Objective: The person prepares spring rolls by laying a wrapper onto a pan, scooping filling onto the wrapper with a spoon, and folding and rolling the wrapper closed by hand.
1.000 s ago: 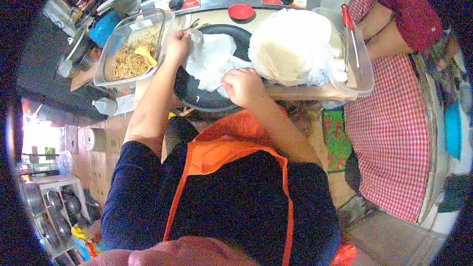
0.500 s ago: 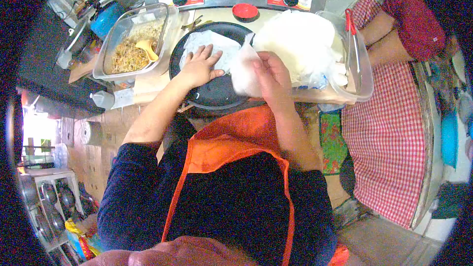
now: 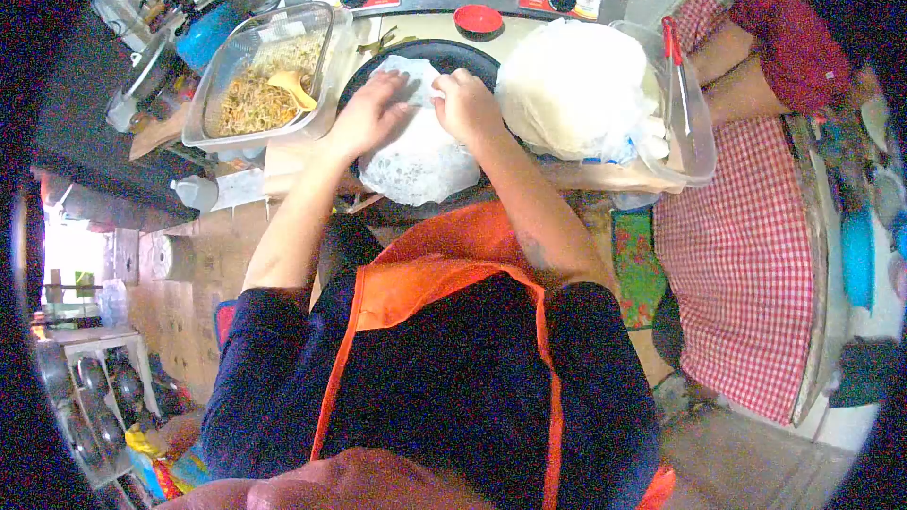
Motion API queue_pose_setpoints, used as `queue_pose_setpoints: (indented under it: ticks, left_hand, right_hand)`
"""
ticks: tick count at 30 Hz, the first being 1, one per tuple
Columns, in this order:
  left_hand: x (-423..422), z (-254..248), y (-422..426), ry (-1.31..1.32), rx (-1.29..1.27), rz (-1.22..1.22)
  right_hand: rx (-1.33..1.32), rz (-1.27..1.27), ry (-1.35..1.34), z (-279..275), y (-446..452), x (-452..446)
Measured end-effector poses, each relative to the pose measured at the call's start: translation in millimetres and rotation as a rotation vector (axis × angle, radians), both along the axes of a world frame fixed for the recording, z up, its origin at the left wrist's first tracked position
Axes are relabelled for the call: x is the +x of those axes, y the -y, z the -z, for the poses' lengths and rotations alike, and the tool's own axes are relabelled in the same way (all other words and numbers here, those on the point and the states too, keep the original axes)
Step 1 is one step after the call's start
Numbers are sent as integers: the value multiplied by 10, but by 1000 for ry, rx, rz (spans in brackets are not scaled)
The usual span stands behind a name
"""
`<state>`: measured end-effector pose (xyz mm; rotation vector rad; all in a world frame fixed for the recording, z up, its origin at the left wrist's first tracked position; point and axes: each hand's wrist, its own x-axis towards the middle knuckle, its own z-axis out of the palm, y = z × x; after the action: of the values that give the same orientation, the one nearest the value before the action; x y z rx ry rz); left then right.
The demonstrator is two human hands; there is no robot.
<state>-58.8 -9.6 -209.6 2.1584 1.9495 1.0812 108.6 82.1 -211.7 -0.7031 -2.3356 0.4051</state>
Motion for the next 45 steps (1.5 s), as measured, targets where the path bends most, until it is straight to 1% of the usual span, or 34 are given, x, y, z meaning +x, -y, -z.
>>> queue_pose_setpoints:
  ticks: [2, 3, 4, 5, 6, 9, 11, 12, 14, 15, 16, 18, 20, 22, 23, 25, 27, 28, 30, 31, 32, 34, 35, 36, 38, 39, 40, 42, 43, 44, 45]
  left_hand:
    - [161, -58, 12, -189, -150, -33]
    - [128, 45, -58, -216, -326, -20]
    - [132, 106, -63, -206, -319, -24]
    - [140, 176, -57, -261, -368, -44]
    - [134, 240, -63, -315, -417, -64]
    - [113, 187, -77, -290, -481, -48]
    - [118, 188, -62, -291, -515, -37]
    - [118, 178, -64, -292, -521, -37]
    - [121, 170, -71, -290, -523, -39]
    - [126, 172, -67, -283, -520, -43]
    - [129, 177, -60, -277, -518, -47]
    - [135, 178, -57, -282, -519, -50]
    - [144, 164, -61, -284, -514, -58]
    - [164, 159, -58, -275, -531, -72]
    - [161, 157, -61, -271, -526, -77]
    - [155, 173, -67, -273, -527, -69]
    - [119, 243, -112, -264, -531, -56]
    - [104, 259, -127, -256, -537, -41]
    - [129, 131, -82, -258, -581, -43]
    - [143, 86, -65, -256, -625, -42]
    - [146, 93, -68, -259, -626, -44]
    - [147, 120, -69, -277, -607, -51]
    - [143, 136, -70, -277, -603, -48]
    - [146, 154, -68, -280, -604, -50]
    - [161, 192, -69, -235, -487, -74]
    - [156, 205, -78, -240, -489, -71]
    - [165, 151, -71, -236, -491, -76]
    - [160, 30, -72, -235, -495, -77]
    - [135, -77, -88, -226, -525, -68]
    - [106, -145, -124, -216, -553, -61]
    - [66, -42, -188, -245, -450, -88]
  right_hand:
    - [180, 86, 6, 103, -71, -54]
    - [190, 83, 12, 144, -121, -66]
    - [175, 98, 81, 162, -153, -72]
    - [158, 112, 151, 191, -173, -72]
    - [164, 105, 161, 222, -197, -76]
    - [182, 168, 144, 240, -220, -105]
    - [48, 246, 28, 235, -230, -127]
    - [47, 246, 31, 227, -236, -125]
    - [-147, 438, 19, 170, -260, -121]
    - [-206, 502, 67, 142, -274, -103]
    - [-206, 502, 70, 122, -286, -78]
    - [-254, 629, 212, 78, -316, -45]
    - [-284, 651, 208, 18, -227, -55]
    - [13, 471, -119, 17, -155, -101]
    - [291, 285, -176, -29, -145, -115]
    - [524, 4, -63, -94, -38, -183]
    - [415, -451, 103, -266, 188, -289]
    - [416, -451, 99, -204, 232, -359]
    - [-50, -359, -38, 80, 259, -442]
    - [10, -355, -85, 232, 108, -458]
    - [9, -356, -89, 261, 9, -428]
    - [225, -245, 206, 270, -142, -318]
    - [291, -159, 343, 271, -165, -269]
    - [291, -160, 340, 261, -206, -228]
    - [419, 183, 507, 243, -296, -159]
    - [333, 291, 499, 253, -319, -136]
    - [331, 294, 496, 272, -352, -137]
    - [203, 436, 405, 316, -407, -140]
    - [199, 440, 403, 274, -368, -146]
    - [252, 343, 248, 226, -340, -180]
    - [305, 244, 93, 175, -313, -226]
